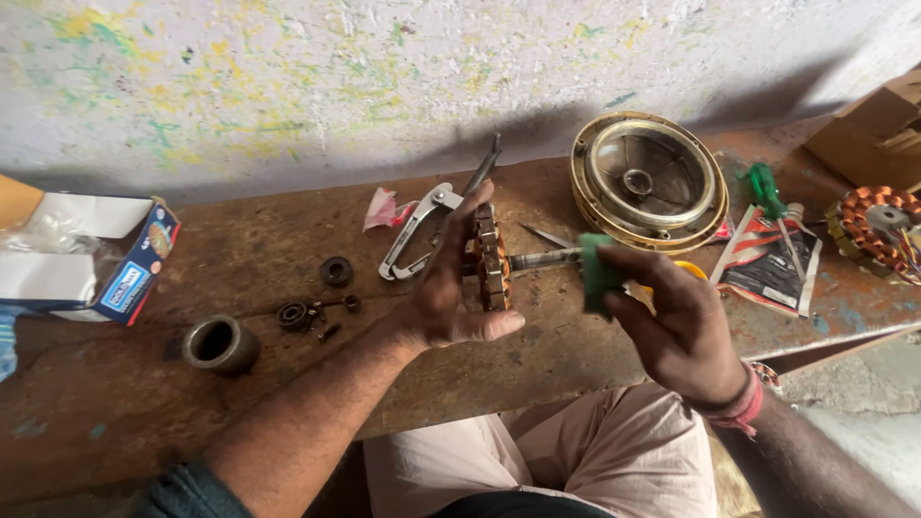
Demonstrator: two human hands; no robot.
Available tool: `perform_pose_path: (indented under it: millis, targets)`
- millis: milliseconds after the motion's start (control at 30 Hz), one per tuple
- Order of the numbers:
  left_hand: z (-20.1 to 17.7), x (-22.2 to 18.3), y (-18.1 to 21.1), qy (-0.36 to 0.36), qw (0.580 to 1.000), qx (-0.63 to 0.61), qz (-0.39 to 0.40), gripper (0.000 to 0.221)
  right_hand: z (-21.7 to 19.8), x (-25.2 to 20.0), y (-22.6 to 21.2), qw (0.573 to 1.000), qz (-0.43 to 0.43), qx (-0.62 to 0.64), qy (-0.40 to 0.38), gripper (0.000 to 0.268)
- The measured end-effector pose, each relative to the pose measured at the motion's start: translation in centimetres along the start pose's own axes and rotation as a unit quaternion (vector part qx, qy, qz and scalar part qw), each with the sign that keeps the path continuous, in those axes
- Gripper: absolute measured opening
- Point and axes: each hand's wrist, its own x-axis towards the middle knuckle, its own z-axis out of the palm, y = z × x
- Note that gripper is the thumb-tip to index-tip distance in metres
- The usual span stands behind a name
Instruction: The person sits at a low wooden table and works on a motor stator assembly. They use a green-handled screwdriver to tighten screws on the stator, then use a small metal file to smooth or adjust the copper windings and metal surfaces. The person repeatedly rotates the stator to access different areas.
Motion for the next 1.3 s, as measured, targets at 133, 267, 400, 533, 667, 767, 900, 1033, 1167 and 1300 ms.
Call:
perform_pose_path:
  millis: [133,267,400,533,667,767,900,1033,1167,1300]
  targets:
    - [0.3,-0.1,-0.7,-0.009,0.999,-0.017,-0.031,0.132,1.1,2.2,-1.6,0.992,-0.031,-0.12,-0.018,0.037]
    - [0.9,0.2,-0.9,-0.031,0.992,-0.122,-0.03,0.128,2.4,4.1,-1.3,0.976,-0.054,-0.211,0.021,0.041]
    - [0.7,0.2,-0.9,-0.027,0.986,-0.152,-0.068,0.129,3.3,4.9,-0.7,0.984,-0.047,-0.17,0.026,0.029]
    - [0.3,0.2,-1.0,-0.008,0.987,-0.13,-0.092,0.13,4.3,5.1,-0.4,0.982,-0.05,-0.181,-0.007,0.025]
    - [0.5,0.6,-1.0,-0.033,0.973,-0.213,-0.081,0.128,4.4,5.4,-0.4,0.965,-0.117,-0.235,-0.024,0.034]
    - [0.6,0.5,-0.7,-0.033,0.986,-0.154,-0.054,0.128,4.4,6.1,-0.4,0.947,-0.146,-0.282,-0.055,0.034]
    - [0.5,0.2,-0.4,-0.041,0.975,-0.199,-0.089,0.13,4.1,6.4,-0.3,0.876,-0.217,-0.426,-0.061,0.036]
    - [0.7,0.1,-0.2,-0.042,0.976,-0.184,-0.11,0.13,3.5,6.6,1.3,0.868,-0.274,-0.394,-0.128,0.042]
    - [0.5,0.8,-1.0,-0.017,0.987,0.099,0.123,0.128,3.3,7.0,4.2,0.842,-0.23,-0.412,-0.262,0.027]
    - [0.7,0.7,-1.4,-0.066,0.972,0.142,0.173,0.125,1.9,8.7,6.4,0.89,0.028,-0.145,-0.432,0.02]
